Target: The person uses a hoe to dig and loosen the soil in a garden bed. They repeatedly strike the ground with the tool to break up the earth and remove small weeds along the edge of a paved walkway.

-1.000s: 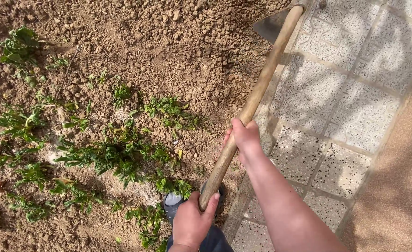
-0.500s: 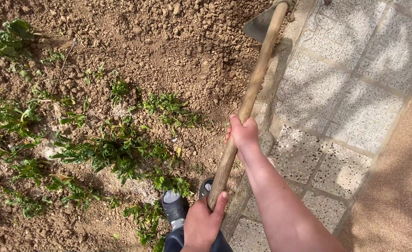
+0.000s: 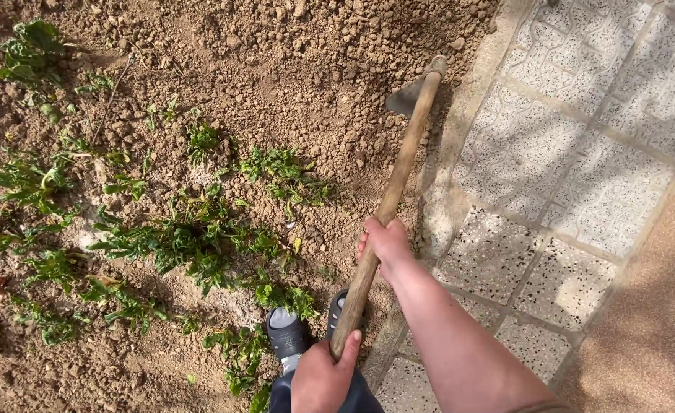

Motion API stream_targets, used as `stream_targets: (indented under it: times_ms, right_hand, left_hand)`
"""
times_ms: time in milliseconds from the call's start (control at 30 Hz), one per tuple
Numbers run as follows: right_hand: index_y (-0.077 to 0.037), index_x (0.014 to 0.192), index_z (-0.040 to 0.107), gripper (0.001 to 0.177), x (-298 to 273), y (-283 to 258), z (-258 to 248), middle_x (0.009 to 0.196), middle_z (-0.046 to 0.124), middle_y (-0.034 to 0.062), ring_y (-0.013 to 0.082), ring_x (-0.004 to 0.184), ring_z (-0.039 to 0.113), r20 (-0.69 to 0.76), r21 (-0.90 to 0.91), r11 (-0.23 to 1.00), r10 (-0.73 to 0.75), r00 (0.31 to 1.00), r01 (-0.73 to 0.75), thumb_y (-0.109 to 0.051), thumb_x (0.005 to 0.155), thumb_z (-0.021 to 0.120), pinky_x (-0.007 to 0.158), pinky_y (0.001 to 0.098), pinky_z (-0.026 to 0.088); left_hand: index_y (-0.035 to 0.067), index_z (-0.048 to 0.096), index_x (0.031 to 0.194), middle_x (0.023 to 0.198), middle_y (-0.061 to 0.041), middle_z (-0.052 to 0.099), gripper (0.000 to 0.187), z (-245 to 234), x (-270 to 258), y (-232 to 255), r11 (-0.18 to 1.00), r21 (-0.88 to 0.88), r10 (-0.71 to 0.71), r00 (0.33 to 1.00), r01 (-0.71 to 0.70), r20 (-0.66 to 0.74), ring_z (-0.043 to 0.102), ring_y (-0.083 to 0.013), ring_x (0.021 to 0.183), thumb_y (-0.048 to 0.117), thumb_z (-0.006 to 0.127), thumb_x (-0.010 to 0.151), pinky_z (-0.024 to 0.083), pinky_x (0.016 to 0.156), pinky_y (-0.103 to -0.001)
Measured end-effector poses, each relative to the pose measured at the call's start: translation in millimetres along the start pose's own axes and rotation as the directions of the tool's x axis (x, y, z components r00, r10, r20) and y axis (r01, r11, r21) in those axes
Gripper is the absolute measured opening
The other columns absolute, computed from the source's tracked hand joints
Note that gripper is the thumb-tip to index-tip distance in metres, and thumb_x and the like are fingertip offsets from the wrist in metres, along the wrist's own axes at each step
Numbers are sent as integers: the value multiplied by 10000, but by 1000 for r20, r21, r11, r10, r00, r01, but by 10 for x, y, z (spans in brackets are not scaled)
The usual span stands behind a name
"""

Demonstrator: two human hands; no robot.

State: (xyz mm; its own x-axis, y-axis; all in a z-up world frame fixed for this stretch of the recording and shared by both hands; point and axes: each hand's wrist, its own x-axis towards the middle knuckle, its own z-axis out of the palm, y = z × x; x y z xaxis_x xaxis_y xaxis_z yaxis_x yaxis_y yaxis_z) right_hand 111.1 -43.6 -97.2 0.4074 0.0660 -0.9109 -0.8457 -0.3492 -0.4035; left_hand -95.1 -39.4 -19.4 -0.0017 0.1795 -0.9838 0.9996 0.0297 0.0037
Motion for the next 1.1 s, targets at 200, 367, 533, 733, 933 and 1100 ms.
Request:
stream_targets:
  times_ms: [200,367,533,733,933,1100]
  right_hand:
    - [-80,1208,437,228,-360,-497,8,830,509,79,190,652,516,-138,-48,999,-29,990,22,-116,1009,542,574,352,513]
    - [-114,1105,427,212,-696,-1102,10,725,513,53,159,555,500,-233,25,991,-122,965,131,-217,1026,595,492,327,487]
    - [-106,1147,429,276,-765,-1376,-46,704,516,60,152,493,489,-276,2,947,-308,910,321,-323,1028,553,409,318,459]
    - [-120,1062,423,310,-715,-1204,-2,685,521,49,147,478,488,-285,-17,949,-307,908,316,-407,1024,534,411,303,459]
    - [-97,1061,496,298,3,-87,-91,683,520,53,168,486,509,-169,-111,978,-195,966,178,-391,1038,535,393,321,482]
    - [-112,1063,446,253,199,167,-147,693,513,47,166,473,480,-119,-109,989,-116,986,103,-340,1059,558,377,316,461]
  left_hand:
    - [161,697,897,931,-125,760,733,61,124,51,982,72,183,977,-176,-105,682,-397,987,857,473,852,525,812,-486]
    - [201,676,1034,893,-132,753,656,-126,13,488,939,132,336,929,-318,-152,700,-413,905,811,479,896,545,779,-527]
    - [178,641,969,794,-94,724,684,-204,-98,770,895,134,443,881,-425,-167,721,-356,781,823,425,896,557,680,-515]
    - [200,678,982,816,-90,742,645,-85,-48,610,905,85,426,886,-418,-185,713,-365,807,802,468,886,538,691,-509]
    - [213,725,1066,927,-121,774,684,422,62,64,992,-31,117,992,-119,-56,706,-369,1003,818,473,866,533,826,-459]
    - [224,738,1032,885,-100,777,708,783,367,-172,996,-61,66,992,-73,-110,718,-356,970,857,516,807,545,832,-437]
